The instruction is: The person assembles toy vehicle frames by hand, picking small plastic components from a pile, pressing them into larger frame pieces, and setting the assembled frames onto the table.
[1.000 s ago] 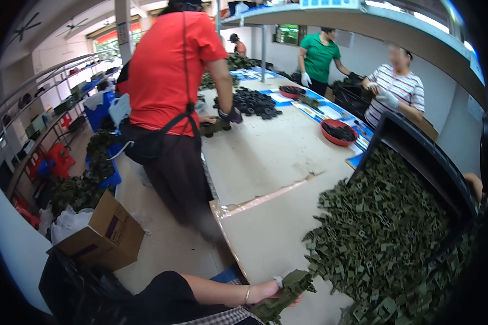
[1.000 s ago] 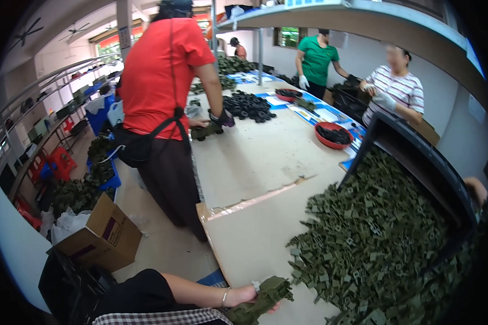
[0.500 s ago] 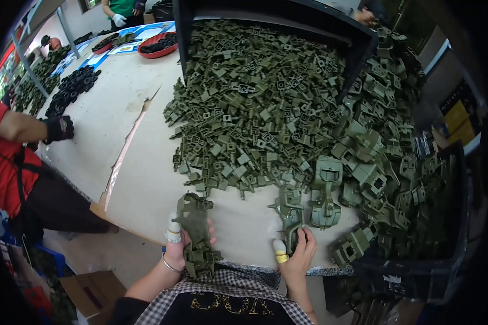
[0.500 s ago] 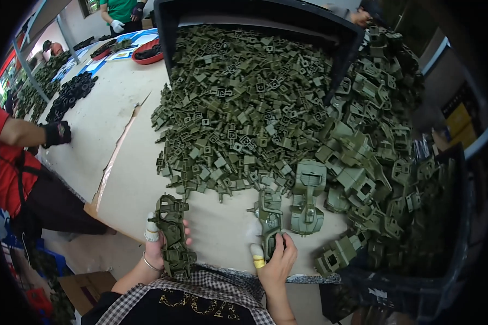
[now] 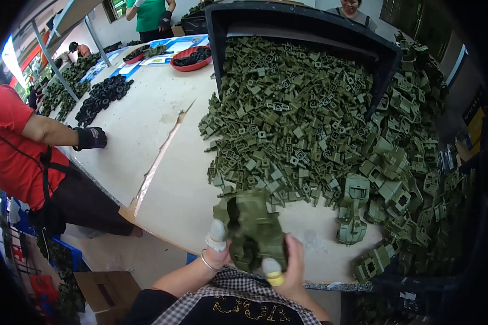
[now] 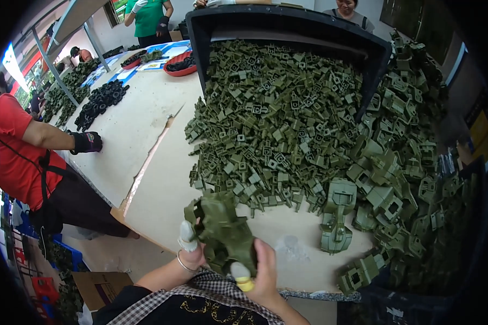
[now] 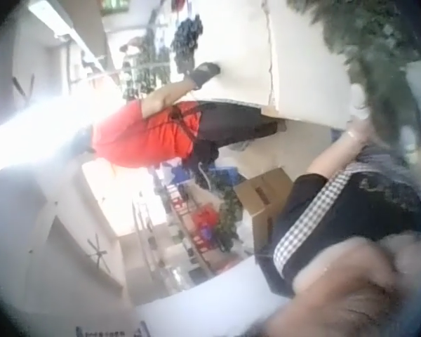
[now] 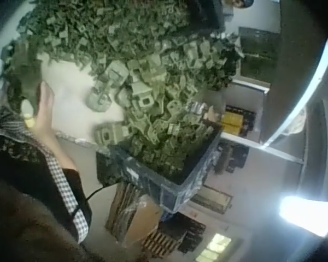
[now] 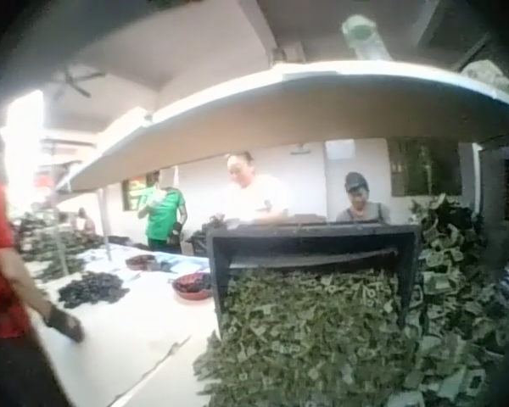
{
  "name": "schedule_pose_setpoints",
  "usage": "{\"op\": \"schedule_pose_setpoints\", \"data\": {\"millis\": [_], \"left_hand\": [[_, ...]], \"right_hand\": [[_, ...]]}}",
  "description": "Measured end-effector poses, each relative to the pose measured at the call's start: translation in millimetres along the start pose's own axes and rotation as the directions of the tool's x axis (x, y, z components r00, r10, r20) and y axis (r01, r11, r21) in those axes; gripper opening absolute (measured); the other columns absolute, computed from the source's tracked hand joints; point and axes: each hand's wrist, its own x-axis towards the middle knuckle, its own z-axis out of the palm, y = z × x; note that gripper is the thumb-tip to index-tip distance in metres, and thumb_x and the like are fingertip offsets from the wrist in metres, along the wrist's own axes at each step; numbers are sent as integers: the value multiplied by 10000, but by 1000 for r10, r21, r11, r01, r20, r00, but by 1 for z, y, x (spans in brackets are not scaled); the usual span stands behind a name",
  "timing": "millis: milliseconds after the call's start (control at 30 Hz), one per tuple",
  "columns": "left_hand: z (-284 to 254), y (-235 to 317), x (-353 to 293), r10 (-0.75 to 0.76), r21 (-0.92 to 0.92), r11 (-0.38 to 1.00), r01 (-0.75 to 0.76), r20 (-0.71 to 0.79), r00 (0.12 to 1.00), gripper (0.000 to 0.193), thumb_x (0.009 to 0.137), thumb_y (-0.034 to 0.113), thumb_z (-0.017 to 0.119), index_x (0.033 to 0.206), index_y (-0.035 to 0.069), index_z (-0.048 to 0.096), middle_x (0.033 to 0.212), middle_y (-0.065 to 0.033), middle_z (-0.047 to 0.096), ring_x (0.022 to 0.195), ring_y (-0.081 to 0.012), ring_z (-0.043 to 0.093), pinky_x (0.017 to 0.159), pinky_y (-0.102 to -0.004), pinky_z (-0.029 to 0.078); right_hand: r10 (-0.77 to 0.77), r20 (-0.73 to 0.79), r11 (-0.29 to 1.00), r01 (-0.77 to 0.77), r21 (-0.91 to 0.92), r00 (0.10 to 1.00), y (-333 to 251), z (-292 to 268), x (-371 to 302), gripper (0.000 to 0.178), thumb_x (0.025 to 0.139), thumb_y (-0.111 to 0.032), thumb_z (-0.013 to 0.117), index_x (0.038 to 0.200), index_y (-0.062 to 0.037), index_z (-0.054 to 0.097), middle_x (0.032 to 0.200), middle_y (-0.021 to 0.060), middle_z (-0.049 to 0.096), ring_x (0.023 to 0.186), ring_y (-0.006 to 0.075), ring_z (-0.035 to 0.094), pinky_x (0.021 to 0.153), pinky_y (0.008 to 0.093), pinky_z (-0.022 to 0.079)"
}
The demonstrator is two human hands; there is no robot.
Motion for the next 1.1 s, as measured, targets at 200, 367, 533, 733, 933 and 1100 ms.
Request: {"op": "schedule_pose_setpoints", "data": {"millis": [200, 367, 533, 733, 933, 1100], "left_hand": [[-6, 2, 0, 107, 197, 977, -88, -87, 990, 738, 774, 541, 567, 1306, 75, 355, 1274, -108, 456, 1135, -253, 480, 962, -423, 396], [-4, 3, 1, 37, 221, 973, -61, 111, 993, 676, 788, 457, 596, 1293, 69, 370, 1243, -119, 479, 1109, -242, 503, 939, -410, 424], [4, -8, 2, -170, 19, 986, 169, 70, 983, 746, 746, 414, 667, 1322, 86, 324, 1283, -108, 438, 1125, -238, 494, 942, -409, 428], [-3, -18, 11, -52, 547, 837, -23, 122, 991, 552, 824, 157, 609, 1306, 65, 355, 1288, -93, 445, 1140, -189, 478, 961, -338, 390], [7, -13, 3, -2, 563, 823, -72, 129, 992, 527, 813, 122, 610, 1284, 54, 384, 1265, -89, 466, 1133, -186, 481, 952, -324, 392], [7, -15, -1, 29, 616, 782, -99, 123, 992, 470, 862, 145, 547, 1290, 52, 375, 1277, -91, 457, 1156, -192, 463, 969, -330, 376]], "right_hand": [[-133, 141, 986, 145, -83, 981, 9, 10, 2, 737, 719, -159, 703, 1296, 61, 300, 1119, 202, 425, 1025, 335, 446, 882, 362, 388], [-80, 375, 996, 88, -4, 924, 12, -7, 9, 806, 703, -201, 725, 1323, 35, 266, 1169, 191, 405, 1072, 313, 433, 916, 371, 376], [140, 97, 834, -170, 525, 985, 7, -7, 32, 907, 710, -237, 723, 1375, -5, 152, 1308, 166, 344, 1187, 263, 383, 998, 356, 308], [67, 151, 862, -133, 489, 986, 8, 5, 48, 820, 754, -109, 648, 1385, -11, 133, 1380, 157, 304, 1246, 246, 356, 1018, 352, 283], [64, 163, 877, -133, 462, 985, 4, 5, 45, 787, 766, -69, 611, 1386, -11, 129, 1395, 163, 289, 1248, 246, 357, 1018, 344, 284], [55, 169, 908, -120, 402, 984, 0, 3, 46, 773, 785, -93, 606, 1387, -18, 126, 1399, 163, 283, 1249, 244, 357, 1014, 337, 287]]}}
